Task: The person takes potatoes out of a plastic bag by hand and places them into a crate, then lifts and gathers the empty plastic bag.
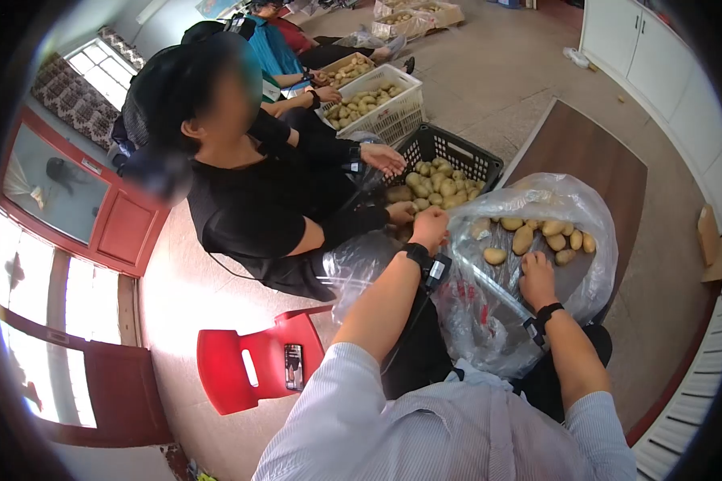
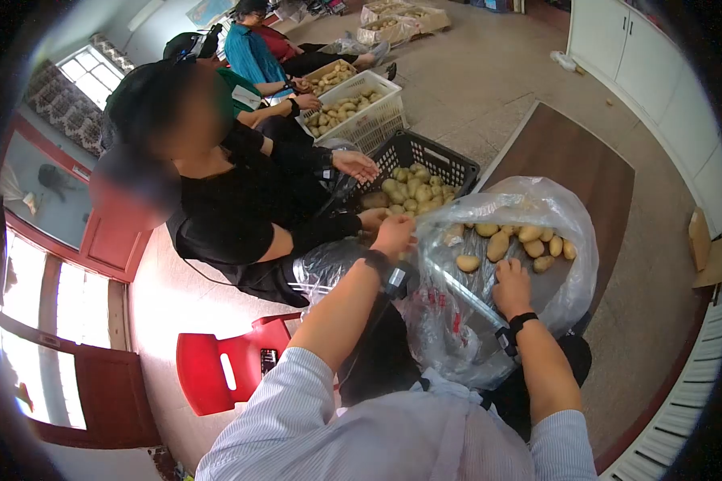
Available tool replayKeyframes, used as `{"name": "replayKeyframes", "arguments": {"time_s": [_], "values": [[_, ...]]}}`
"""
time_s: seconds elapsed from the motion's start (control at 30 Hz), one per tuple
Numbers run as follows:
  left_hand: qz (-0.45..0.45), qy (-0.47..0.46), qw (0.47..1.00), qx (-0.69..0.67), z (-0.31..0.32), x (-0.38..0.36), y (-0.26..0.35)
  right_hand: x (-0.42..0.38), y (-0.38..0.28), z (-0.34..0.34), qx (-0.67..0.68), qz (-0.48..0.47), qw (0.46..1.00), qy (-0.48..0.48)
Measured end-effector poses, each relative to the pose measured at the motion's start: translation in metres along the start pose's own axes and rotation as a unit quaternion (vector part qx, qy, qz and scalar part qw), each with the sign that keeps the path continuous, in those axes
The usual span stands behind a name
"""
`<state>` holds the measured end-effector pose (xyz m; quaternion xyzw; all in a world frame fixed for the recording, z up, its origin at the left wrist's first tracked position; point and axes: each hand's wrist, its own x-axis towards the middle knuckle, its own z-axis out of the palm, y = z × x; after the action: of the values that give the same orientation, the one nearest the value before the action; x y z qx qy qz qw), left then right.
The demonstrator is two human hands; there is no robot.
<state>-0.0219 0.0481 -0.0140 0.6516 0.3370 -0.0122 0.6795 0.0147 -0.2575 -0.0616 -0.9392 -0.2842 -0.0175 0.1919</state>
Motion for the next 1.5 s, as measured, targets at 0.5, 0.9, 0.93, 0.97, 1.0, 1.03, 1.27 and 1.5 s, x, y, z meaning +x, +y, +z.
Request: {"name": "replayKeyframes", "arguments": {"time_s": [0.5, 0.9, 0.93, 0.97, 1.0, 1.03, 1.27, 1.5], "values": [[-0.085, -0.260, 0.959, 0.079, 0.039, -0.041, 0.026, 0.023, -0.089, -0.029, 0.700, 0.201, 0.667, -0.158], [-0.099, -0.301, 0.948, 0.037, 0.038, -0.021, 0.015, 0.004, -0.057, -0.015, 0.313, 0.020, 0.948, 0.051], [-0.100, -0.301, 0.948, 0.037, 0.034, -0.019, 0.014, -0.003, -0.049, -0.014, 0.313, 0.021, 0.948, 0.051], [-0.088, -0.272, 0.958, 0.016, 0.029, -0.017, 0.014, -0.009, -0.040, -0.014, 0.212, 0.014, 0.974, 0.075], [-0.076, -0.243, 0.967, -0.006, 0.024, -0.014, 0.013, -0.015, -0.033, -0.014, 0.109, 0.006, 0.989, 0.098], [-0.076, -0.244, 0.967, -0.006, 0.018, -0.001, 0.001, -0.020, -0.026, -0.012, 0.108, 0.007, 0.989, 0.098], [0.397, -0.159, 0.853, 0.300, -0.046, 0.070, -0.054, -0.043, 0.005, 0.004, -0.019, 0.059, 0.997, 0.054], [-0.008, -0.059, 0.997, -0.041, -0.054, 0.038, -0.027, -0.052, 0.023, 0.028, -0.006, 0.051, 0.997, 0.059]]}}
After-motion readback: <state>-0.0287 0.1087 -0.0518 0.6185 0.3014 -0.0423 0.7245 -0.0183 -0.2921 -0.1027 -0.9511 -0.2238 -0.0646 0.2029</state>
